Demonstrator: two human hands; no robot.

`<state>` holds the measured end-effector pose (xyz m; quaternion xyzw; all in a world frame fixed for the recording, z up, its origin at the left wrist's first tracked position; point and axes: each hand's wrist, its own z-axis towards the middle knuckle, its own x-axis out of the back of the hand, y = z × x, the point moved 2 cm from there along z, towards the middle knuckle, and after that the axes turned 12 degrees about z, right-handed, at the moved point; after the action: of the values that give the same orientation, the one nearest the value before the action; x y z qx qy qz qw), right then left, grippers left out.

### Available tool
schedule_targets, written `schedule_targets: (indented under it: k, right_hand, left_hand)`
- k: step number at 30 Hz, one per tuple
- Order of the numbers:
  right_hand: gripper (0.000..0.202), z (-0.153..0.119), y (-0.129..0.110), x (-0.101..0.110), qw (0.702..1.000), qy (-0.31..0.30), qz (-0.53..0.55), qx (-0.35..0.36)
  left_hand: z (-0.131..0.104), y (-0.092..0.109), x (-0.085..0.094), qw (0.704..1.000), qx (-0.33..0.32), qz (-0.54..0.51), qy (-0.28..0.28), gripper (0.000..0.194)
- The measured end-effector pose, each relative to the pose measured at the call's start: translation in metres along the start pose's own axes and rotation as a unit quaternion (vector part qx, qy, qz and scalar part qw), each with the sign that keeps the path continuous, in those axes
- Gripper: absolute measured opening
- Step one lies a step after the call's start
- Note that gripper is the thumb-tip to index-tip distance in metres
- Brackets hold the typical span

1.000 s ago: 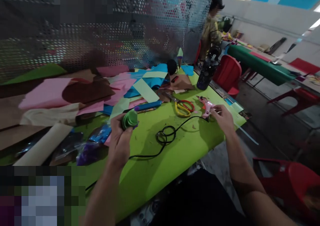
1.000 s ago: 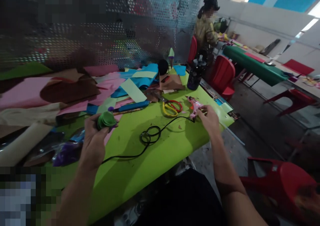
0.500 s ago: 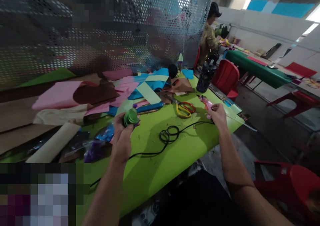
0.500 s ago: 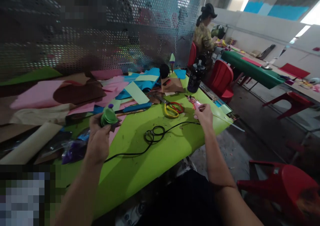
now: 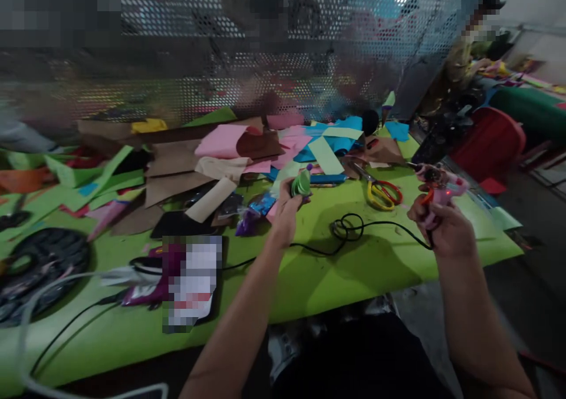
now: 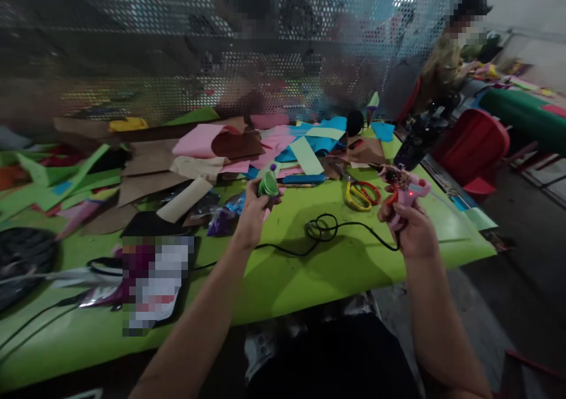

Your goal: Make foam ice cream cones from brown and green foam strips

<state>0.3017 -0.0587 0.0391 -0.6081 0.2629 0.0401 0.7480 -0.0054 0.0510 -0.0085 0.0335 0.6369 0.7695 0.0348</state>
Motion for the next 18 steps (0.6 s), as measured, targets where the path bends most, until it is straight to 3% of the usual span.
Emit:
schedule_targets:
  k: [4,8,13,18]
  right_hand:
    - [0.017,-0.003,0.001,-0.029,0.996,-0.054,0.0,-0.073]
    - [0.024,-0.001,0.004,-0.055,0.984,-0.126,-0.04,-0.119]
    - [0.034,-0.002,0.01,-0.081,0.97,-0.171,-0.122,-0.125]
    - [0.033,-0.006,0.013,-0.092,0.955,-0.201,-0.194,-0.103]
  left_hand:
    - [-0.003,0.006,-0.001,1.0,-0.021,0.011,-0.019,0.04]
    - [-0.006,0.011,-0.001,0.998,-0.034,0.043,-0.023,0.038]
    - [-0.009,0.017,0.0,0.994,-0.065,0.086,-0.031,0.038]
    - [-0.013,0.02,0.002,0.987,-0.093,0.124,-0.03,0.036]
